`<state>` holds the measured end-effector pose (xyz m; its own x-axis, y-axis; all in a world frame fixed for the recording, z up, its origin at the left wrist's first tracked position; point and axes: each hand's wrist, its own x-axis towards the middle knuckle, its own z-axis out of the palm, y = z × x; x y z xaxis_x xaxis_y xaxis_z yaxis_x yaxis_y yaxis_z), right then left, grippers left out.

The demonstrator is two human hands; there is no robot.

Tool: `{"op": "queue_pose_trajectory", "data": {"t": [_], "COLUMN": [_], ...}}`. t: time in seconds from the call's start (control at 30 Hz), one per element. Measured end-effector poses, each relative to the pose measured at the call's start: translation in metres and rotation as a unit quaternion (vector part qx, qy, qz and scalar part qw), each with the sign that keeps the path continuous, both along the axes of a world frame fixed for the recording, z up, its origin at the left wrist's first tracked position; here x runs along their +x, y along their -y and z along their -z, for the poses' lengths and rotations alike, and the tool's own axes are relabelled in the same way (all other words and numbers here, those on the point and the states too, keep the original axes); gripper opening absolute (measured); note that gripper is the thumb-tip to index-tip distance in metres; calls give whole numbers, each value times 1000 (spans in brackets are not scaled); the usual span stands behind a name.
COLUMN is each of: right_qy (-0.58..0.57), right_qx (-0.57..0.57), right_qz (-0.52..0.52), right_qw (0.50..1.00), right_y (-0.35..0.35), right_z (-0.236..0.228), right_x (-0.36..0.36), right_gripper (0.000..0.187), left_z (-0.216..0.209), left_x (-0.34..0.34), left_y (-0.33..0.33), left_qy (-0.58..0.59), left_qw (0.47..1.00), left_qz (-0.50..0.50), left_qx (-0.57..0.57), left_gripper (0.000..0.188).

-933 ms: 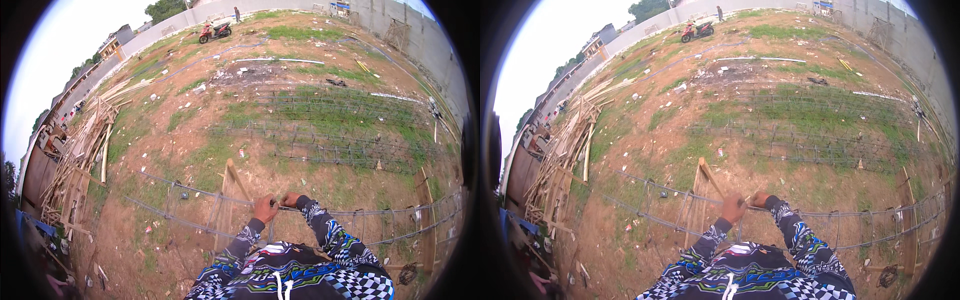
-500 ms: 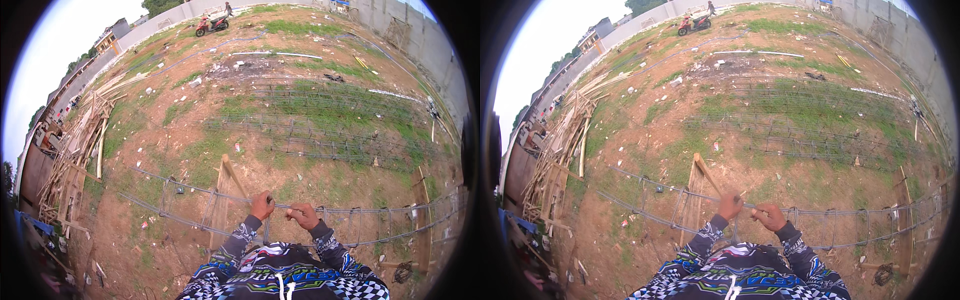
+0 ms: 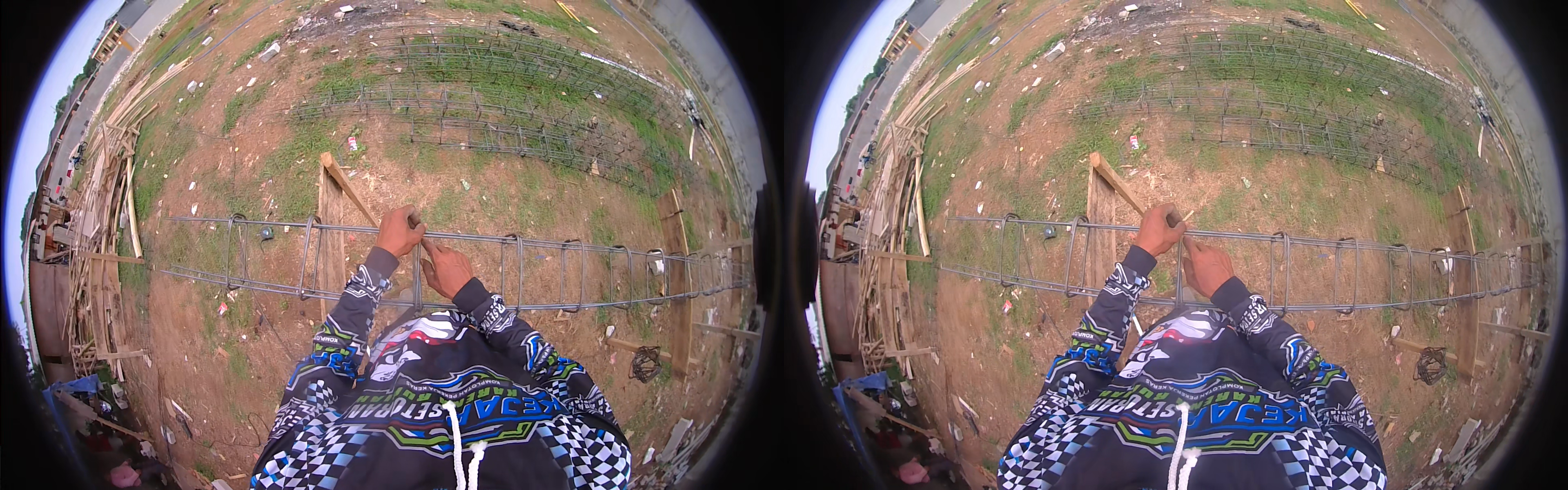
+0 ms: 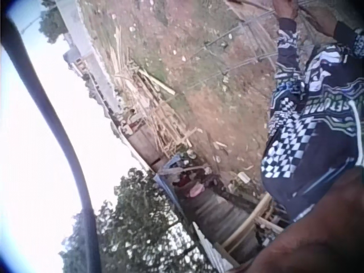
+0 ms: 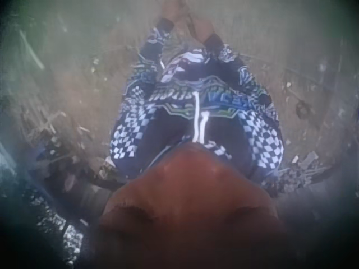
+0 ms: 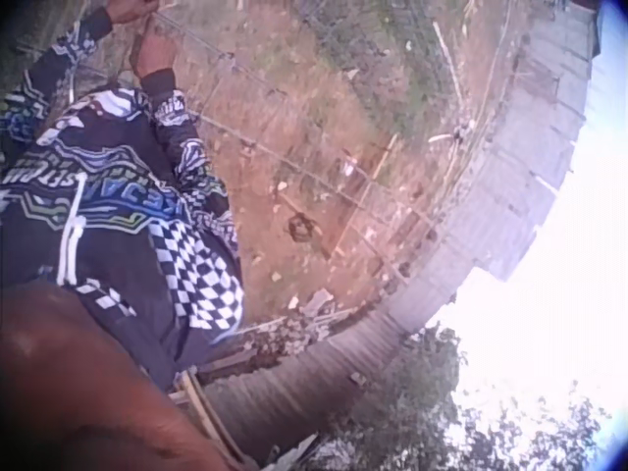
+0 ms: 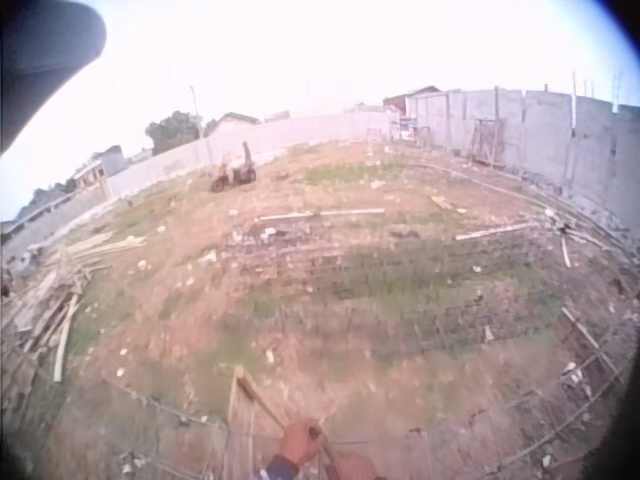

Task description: The person uses pliers to twist wire ties around the intersections of a metal wire mesh panel resting on wooden supports. The person repeatedly picks up wire ties, wraps them around the mesh, and twists them to secure the structure.

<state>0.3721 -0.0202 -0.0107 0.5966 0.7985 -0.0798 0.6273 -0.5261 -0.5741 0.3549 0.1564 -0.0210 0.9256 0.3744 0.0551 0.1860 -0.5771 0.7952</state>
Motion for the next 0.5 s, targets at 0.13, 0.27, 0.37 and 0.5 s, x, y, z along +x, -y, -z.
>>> {"op": "queue_pose_trajectory", "data": {"t": [0.13, 0.27, 0.37, 0.5], "right_qy": [71, 78, 82, 115], "right_qx": [-49, -57, -9, 76], "right_qz": [-3, 7, 41, 47], "right_qw": [996, 995, 996, 989], "right_y": [12, 1, -11, -14], "right_z": [9, 20, 49, 47], "right_x": [-12, 0, 10, 6], "right_gripper": [69, 73, 55, 22], "left_z": [7, -1, -6, 3], "left_x": [2, 4, 1, -1], "left_y": [-1, 0, 1, 2], "left_qy": [19, 7, 15, 27], "left_qw": [1000, 1000, 1000, 999], "left_qz": [-1, -10, -6, -14], "left_qx": [12, 24, 27, 30], "left_gripper": [20, 22, 23, 24]}}
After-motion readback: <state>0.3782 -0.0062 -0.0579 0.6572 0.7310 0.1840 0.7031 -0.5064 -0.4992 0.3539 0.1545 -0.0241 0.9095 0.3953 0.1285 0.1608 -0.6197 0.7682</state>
